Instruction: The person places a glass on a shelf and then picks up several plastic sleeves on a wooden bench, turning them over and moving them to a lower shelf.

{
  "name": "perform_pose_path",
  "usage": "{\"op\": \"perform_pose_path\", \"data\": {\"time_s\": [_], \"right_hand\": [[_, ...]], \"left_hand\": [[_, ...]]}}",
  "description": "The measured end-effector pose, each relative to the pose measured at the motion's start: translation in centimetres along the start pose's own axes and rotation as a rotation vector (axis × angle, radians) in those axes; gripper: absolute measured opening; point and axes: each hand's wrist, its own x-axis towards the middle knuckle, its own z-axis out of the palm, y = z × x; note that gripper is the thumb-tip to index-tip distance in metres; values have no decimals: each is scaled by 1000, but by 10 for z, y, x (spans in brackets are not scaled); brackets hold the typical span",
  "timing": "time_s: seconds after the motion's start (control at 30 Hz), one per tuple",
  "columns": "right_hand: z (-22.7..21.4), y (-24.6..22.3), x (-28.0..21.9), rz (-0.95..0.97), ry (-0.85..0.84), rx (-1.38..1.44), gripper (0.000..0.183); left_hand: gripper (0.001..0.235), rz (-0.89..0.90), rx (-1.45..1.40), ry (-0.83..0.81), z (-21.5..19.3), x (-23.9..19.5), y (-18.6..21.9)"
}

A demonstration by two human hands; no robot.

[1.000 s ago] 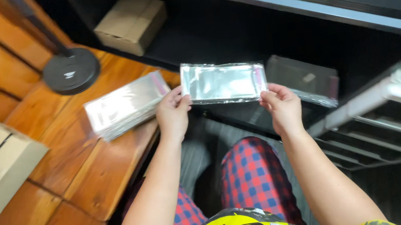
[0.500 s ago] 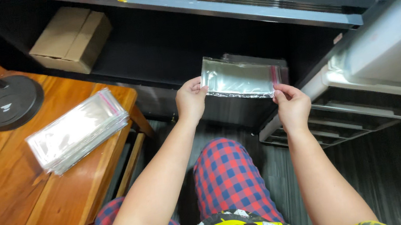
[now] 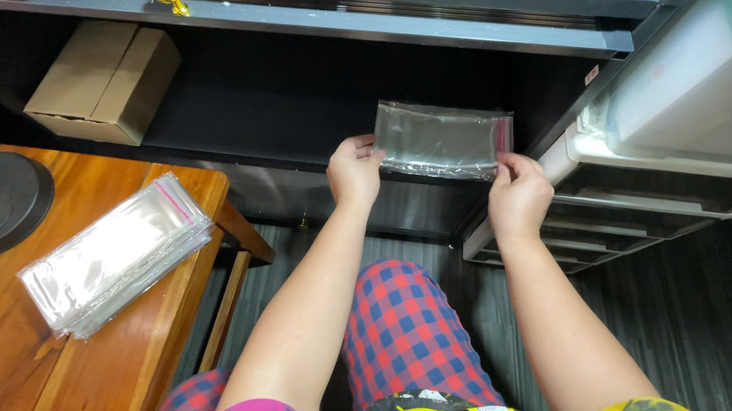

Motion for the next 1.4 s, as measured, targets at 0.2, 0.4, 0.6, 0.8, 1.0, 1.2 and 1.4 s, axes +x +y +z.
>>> {"op": "perform_pose_path", "data": {"time_s": [0.2,0.4,0.6,0.8,1.0,1.2,1.4], "right_hand": [[-1,-9,-5,-67,-47,-59,29],[-28,-50,-16,42,-381,-299,57],[-31,-63,-22,101,-514,-381,70],[-31,-63,-22,122,-560,-401,79],[-39,-81,-23,91,-533,-337,79],[-39,-115,-34,21,-483,-175,60],[15,-122,-66,-119,-466,-36,38]], "left_hand": [[30,-25,138,-1,13,15,-8],[27,-35,251,2,20,19,-14],[27,-4,302,24,28,25,-24],[29,-6,277,-23,27,29,-32],[31,15,243,-48,-5,6,-14],[28,3,41,-59,-53,-11,-21],[24,107,-187,42,-119,-40,-41]]}}
